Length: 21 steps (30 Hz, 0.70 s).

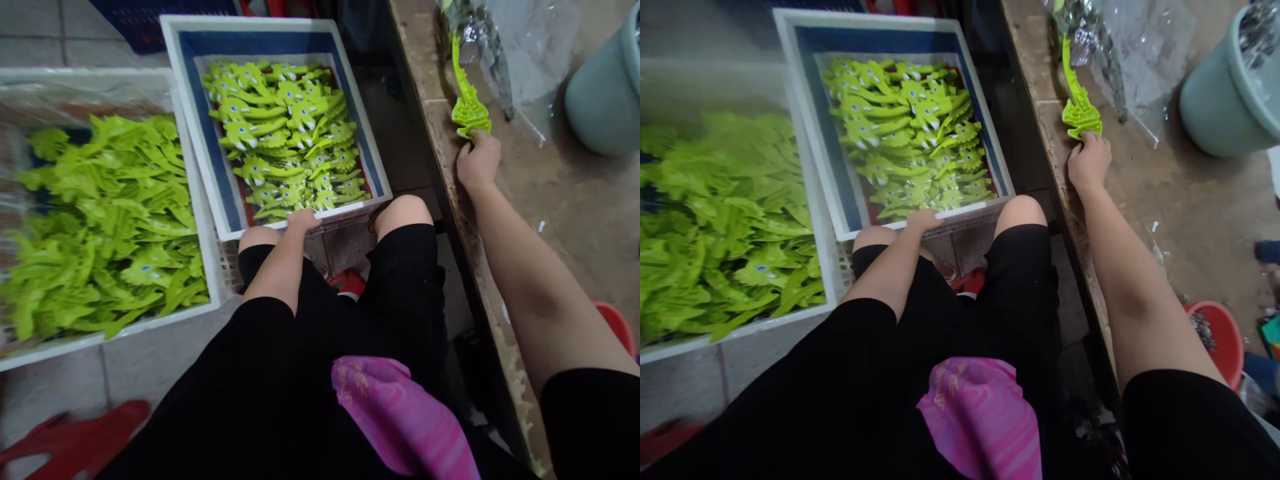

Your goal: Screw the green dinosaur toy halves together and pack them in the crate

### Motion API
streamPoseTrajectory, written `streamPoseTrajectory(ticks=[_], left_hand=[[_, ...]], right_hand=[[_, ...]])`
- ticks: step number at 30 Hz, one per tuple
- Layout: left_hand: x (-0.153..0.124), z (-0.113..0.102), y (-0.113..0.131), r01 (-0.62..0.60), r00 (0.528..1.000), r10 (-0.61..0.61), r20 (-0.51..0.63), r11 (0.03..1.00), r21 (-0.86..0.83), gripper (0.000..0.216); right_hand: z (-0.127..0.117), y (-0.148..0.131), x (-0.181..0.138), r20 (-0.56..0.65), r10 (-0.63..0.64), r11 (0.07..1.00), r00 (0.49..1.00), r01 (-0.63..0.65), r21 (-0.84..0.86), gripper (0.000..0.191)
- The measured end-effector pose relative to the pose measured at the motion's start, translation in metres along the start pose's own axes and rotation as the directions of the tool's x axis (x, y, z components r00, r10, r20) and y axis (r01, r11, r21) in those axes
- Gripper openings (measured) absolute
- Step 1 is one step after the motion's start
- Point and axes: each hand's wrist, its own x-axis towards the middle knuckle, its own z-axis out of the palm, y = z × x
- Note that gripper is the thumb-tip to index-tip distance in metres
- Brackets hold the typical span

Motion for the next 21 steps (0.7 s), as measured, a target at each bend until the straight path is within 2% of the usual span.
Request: streamPoseTrajectory(ticks=[6, 11, 17, 21], left_hand=[[0.001, -0.003, 0.004, 0.016, 1.000, -0.016, -0.010, 1.000, 0.001, 0.047], [-0.014, 0.000, -0.002, 0.013, 1.000, -0.013, -0.018, 1.000, 0.021, 0.046], [-0.038, 0.008, -0.007, -0.003, 0.999, 0.000, 0.040, 0.997, 0.083, 0.046], [-0.031, -0.001, -0.006, -0.059, 0.992, 0.046, 0.114, 0.992, 0.114, 0.047]], right_hand=[[-0.003, -0.005, -0.002, -0.012, 0.032, 0.999, 0.999, -0.032, 0.002, 0.053], [-0.007, -0.011, -0.005, -0.031, 0.059, 0.998, 0.998, -0.059, 0.000, 0.055], [-0.018, -0.028, -0.014, -0.020, 0.129, 0.991, 0.991, -0.129, 0.023, 0.054], [-0.021, -0.036, -0.021, -0.082, 0.222, 0.975, 0.971, -0.221, 0.029, 0.062]])
